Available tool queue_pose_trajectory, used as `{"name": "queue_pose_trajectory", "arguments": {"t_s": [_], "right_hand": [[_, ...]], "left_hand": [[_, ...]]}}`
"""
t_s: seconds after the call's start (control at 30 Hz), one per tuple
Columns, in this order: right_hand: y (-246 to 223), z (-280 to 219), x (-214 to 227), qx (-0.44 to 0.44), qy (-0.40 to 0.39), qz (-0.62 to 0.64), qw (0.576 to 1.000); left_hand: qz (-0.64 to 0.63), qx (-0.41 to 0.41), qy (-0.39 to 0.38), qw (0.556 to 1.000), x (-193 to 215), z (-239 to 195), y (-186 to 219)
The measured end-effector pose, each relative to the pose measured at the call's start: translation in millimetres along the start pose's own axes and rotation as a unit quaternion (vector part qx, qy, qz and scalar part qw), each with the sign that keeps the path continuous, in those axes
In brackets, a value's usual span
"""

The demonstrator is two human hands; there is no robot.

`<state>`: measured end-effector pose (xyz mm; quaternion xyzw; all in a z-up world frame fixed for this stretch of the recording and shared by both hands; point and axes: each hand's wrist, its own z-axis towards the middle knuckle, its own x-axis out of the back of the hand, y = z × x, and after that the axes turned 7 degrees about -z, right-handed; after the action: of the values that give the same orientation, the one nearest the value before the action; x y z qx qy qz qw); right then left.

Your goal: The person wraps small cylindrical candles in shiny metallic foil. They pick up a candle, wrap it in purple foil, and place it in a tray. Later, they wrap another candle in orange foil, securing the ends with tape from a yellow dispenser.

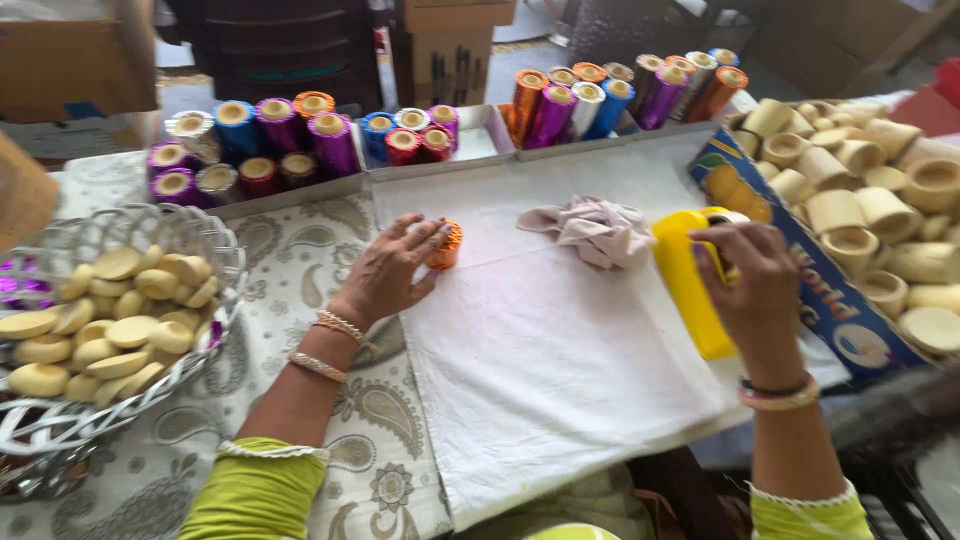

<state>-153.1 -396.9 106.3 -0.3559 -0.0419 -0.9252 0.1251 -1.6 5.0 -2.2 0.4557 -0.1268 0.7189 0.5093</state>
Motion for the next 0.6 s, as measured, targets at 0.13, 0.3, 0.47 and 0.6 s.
{"name": "queue_pose_trajectory", "arguments": {"t_s": [0.13, 0.3, 0.47, 0.6], "right_hand": [[55.2, -55.8, 38.5, -0.152, -0.071, -0.114, 0.979], [123.3, -108.3, 36.8, -0.314, -0.098, -0.015, 0.944], [112.5, -95.8, 29.3, -0.375, -0.173, 0.071, 0.908], [124.5, -98.2, 16.7, -0.298, -0.156, -0.007, 0.942]], "left_hand": [[-0.003, -0.017, 0.006, 1.0, 1.7, 2.5, 4.6], [-0.007, -0.01, 0.008, 1.0, 6.1, 7.2, 14.4], [0.03, 0.015, 0.01, 0.999, 5.4, 5.0, 15.4], [0.037, 0.01, 0.005, 0.999, 5.3, 6.3, 14.3]]}}
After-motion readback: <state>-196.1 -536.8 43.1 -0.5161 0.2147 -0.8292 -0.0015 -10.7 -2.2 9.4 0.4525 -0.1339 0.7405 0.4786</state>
